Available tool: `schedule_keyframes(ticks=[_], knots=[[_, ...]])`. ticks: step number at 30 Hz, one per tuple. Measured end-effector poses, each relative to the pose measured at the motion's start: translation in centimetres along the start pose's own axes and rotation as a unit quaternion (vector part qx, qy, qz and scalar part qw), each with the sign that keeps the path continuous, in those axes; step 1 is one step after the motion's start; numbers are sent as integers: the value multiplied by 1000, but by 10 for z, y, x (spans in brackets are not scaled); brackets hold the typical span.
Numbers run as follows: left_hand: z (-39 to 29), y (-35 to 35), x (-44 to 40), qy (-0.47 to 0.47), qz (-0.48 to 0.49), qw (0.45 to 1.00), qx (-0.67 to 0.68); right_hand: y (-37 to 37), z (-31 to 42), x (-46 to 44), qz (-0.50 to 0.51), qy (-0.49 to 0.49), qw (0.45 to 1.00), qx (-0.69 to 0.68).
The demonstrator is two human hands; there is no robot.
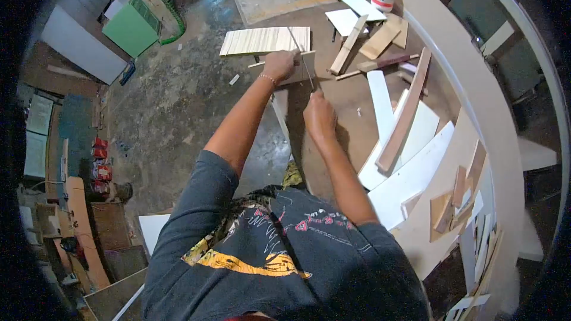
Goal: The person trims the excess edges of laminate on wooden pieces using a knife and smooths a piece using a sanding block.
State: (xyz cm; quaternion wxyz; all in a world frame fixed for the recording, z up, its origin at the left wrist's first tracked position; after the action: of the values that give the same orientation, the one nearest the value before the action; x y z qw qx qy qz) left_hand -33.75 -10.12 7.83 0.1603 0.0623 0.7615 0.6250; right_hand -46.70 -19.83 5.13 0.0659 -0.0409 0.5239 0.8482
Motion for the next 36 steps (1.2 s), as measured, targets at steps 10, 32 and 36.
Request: schedule_keyframes(ticks=[10,32,36], knots=[[-4,3,11,-30,-20,998,46,0,18,-72,-36,21,999,5],[4,-1,-12,4,13,1000,-9,-5,4,-24,-2,-10,1000,-7],[-1,-1,1,-4,-5,1000,7,-1,4,-17,11,-23,1000,-9]])
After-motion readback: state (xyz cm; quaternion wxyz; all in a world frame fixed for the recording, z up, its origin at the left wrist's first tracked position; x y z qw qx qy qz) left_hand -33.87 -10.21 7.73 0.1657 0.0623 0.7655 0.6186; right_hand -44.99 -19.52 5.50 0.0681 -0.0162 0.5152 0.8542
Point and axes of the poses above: each hand's wrist, its own x-axis away from the middle knuckle, its own y-axis out of the back of the hand, z = x × y, the point moved 5 cm from there along -x, towards the middle knuckle, and after that the axes turned 7 degrees about y, right-handed, at the moved point
